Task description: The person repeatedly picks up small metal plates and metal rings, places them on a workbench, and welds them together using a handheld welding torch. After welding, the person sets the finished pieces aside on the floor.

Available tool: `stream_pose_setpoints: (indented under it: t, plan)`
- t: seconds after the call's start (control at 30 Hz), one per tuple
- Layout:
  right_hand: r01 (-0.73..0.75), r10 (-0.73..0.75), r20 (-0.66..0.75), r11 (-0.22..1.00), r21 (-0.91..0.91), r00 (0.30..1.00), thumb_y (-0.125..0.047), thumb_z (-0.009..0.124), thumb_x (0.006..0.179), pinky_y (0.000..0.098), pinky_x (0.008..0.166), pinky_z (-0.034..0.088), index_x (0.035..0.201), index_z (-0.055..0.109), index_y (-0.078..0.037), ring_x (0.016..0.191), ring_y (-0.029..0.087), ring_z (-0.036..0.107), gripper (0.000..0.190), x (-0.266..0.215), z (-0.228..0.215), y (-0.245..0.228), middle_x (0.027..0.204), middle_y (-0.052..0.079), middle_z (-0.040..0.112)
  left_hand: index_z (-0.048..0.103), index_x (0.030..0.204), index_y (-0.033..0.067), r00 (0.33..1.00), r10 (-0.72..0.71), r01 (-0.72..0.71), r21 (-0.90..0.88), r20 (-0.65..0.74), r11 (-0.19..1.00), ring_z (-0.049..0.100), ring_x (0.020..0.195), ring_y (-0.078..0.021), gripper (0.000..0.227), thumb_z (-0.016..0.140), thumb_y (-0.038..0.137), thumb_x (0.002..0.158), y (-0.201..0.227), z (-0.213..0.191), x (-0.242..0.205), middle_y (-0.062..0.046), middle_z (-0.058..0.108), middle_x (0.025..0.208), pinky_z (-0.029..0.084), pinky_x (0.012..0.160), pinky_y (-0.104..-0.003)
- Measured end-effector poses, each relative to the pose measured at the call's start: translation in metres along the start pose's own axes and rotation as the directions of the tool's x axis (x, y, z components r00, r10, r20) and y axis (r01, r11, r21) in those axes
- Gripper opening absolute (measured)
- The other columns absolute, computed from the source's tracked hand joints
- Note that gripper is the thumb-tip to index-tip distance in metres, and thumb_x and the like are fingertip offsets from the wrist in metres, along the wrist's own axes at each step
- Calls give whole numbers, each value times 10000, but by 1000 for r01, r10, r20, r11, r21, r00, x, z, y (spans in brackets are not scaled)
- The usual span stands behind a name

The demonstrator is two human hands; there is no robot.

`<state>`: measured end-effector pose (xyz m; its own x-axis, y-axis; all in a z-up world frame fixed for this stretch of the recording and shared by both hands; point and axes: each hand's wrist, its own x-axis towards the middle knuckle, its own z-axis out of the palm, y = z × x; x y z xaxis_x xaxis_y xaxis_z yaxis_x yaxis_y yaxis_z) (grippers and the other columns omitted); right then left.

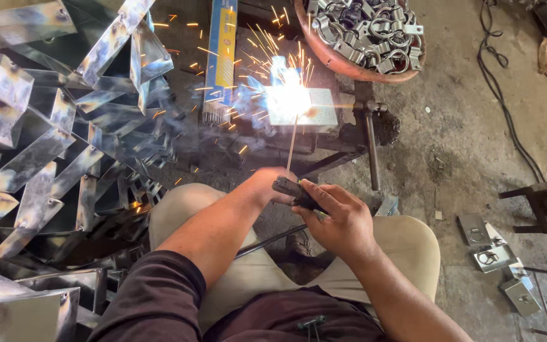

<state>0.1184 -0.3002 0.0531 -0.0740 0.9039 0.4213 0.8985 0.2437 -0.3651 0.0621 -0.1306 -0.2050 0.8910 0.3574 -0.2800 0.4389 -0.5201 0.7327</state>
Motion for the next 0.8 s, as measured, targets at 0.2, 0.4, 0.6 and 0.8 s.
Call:
stream_pose_setpoints:
  t: [0.2, 0.4, 0.6, 0.8]
  plan:
    - [-16, 16, -11, 1000, 7, 1000, -273, 898, 764, 359, 701, 602, 1221, 742, -161, 857, 248, 761, 496, -1, 1, 0, 1009, 66, 754, 730, 1123, 123, 1000, 8, -8, 26, 6, 1000, 698, 942, -316, 413, 792, 373, 800, 3, -6, -1, -131, 734, 1023, 558, 814, -434]
    - [-24, 24, -10, 1000, 20, 1000, -282, 903, 761, 359, 713, 607, 1231, 733, -149, 868, 249, 764, 517, -1, 3, 1, 1010, 73, 754, 724, 1136, 129, 1000, 11, -11, 50, 11, 999, 695, 960, -331, 443, 803, 392, 789, 4, -6, -6, -134, 730, 1036, 556, 826, -446]
    - [-39, 39, -10, 999, 18, 999, -275, 906, 751, 354, 716, 604, 1227, 737, -153, 873, 252, 764, 519, 0, 2, -1, 1016, 81, 752, 719, 1149, 134, 1000, 5, -6, 71, 7, 997, 693, 978, -346, 473, 815, 412, 779, 6, -7, -4, -137, 727, 1050, 555, 837, -458]
    - [-147, 163, -67, 970, 192, 984, -189, 856, 828, 290, 723, 614, 1193, 759, -130, 844, 161, 760, 382, -7, -4, 13, 996, 27, 776, 713, 1162, 140, 1000, -13, 16, 114, -28, 993, 690, 997, -361, 503, 826, 431, 768, 18, -14, -18, -140, 723, 1063, 553, 849, -470]
